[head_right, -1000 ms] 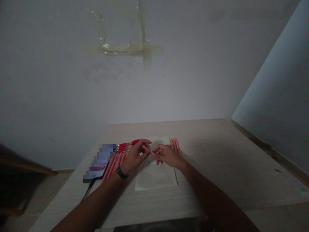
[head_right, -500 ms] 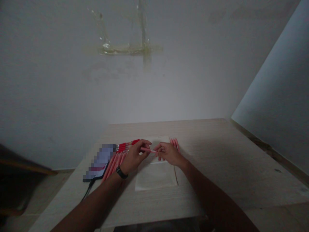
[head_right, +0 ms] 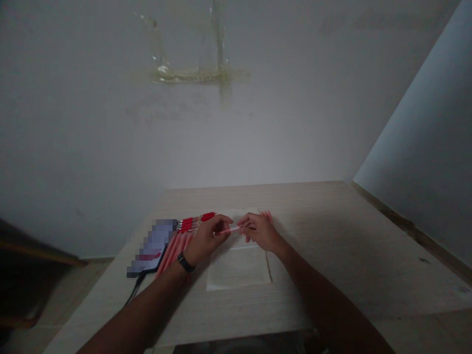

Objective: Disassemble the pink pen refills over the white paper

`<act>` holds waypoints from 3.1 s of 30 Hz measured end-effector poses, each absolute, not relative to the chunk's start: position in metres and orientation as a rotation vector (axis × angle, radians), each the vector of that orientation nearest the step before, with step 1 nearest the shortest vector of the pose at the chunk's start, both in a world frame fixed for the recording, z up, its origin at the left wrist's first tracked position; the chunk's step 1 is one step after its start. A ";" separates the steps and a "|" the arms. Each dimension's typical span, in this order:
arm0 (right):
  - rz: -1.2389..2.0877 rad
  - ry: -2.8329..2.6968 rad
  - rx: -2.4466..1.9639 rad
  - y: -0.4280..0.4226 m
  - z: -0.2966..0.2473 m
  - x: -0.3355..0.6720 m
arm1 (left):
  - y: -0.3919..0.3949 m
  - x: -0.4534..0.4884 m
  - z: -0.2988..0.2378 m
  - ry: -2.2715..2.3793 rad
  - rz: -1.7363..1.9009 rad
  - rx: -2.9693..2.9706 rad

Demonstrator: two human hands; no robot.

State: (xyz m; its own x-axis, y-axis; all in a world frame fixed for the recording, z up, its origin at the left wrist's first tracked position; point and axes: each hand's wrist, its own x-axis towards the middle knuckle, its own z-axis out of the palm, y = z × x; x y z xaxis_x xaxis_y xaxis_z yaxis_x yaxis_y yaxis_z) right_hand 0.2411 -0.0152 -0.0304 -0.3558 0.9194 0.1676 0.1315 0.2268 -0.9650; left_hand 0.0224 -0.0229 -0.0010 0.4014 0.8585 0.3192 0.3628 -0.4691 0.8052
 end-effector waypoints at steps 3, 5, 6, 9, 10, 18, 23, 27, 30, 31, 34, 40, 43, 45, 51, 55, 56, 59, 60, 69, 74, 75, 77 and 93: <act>1.178 -1.699 -1.027 -0.018 -0.026 0.242 | -0.023 0.023 -0.004 1.063 0.877 2.070; 1.144 -1.701 -1.053 -0.019 -0.026 0.242 | -0.022 0.023 -0.006 1.086 0.826 2.109; 1.124 -1.701 -1.063 -0.019 -0.027 0.242 | -0.022 0.023 -0.007 1.096 0.811 2.127; 1.071 -1.725 -1.090 -0.018 -0.031 0.242 | -0.020 0.022 -0.011 1.135 0.810 2.149; 1.045 -1.747 -1.107 -0.017 -0.033 0.241 | -0.020 0.022 -0.012 1.156 0.813 2.147; 0.401 -2.047 -1.351 -0.023 -0.030 0.234 | -0.015 0.017 -0.020 1.254 0.798 2.176; 0.482 -2.120 -1.337 -0.024 -0.034 0.228 | -0.015 0.015 -0.023 1.265 0.800 2.209; 0.526 -2.144 -1.339 -0.024 -0.037 0.224 | -0.015 0.014 -0.024 1.267 0.794 2.222; 0.527 -2.156 -1.358 -0.025 -0.037 0.223 | -0.015 0.014 -0.025 1.272 0.783 2.229; 0.533 -2.152 -1.363 -0.025 -0.036 0.223 | -0.015 0.014 -0.025 1.276 0.780 2.229; 0.528 -2.135 -1.369 -0.024 -0.035 0.226 | -0.015 0.014 -0.025 1.284 0.773 2.228; 0.434 -2.045 -1.389 -0.016 -0.035 0.236 | -0.016 0.016 -0.023 1.293 0.750 2.252; 0.458 -2.017 -1.340 -0.014 -0.035 0.239 | -0.015 0.017 -0.023 1.298 0.738 2.247; 0.473 -2.017 -1.327 -0.015 -0.034 0.240 | -0.015 0.017 -0.023 1.305 0.728 2.238; 0.526 -1.997 -1.332 -0.021 -0.029 0.235 | -0.016 0.017 -0.023 1.272 0.742 2.245; 0.672 -1.911 -1.300 -0.021 -0.032 0.233 | -0.018 0.018 -0.018 1.209 0.803 2.221; 0.732 -1.892 -1.284 -0.020 -0.034 0.234 | -0.018 0.019 -0.017 1.191 0.816 2.213; 0.943 -1.813 -1.217 -0.017 -0.040 0.234 | -0.019 0.020 -0.012 1.140 0.858 2.166; 1.012 -1.781 -1.189 -0.015 -0.042 0.234 | -0.019 0.020 -0.010 1.126 0.883 2.141; 1.407 -1.582 -0.952 -0.011 -0.045 0.231 | -0.022 0.021 0.002 1.053 1.065 1.958; 1.478 -1.552 -0.941 -0.014 -0.041 0.232 | -0.024 0.022 0.003 1.050 1.101 1.928; 1.486 -1.552 -0.940 -0.015 -0.040 0.232 | -0.024 0.022 0.003 1.044 1.101 1.925; 1.500 -1.550 -0.942 -0.016 -0.040 0.231 | -0.024 0.022 0.003 1.034 1.103 1.920; 1.564 -1.569 -0.878 -0.016 -0.044 0.233 | -0.025 0.022 0.000 1.023 1.083 2.004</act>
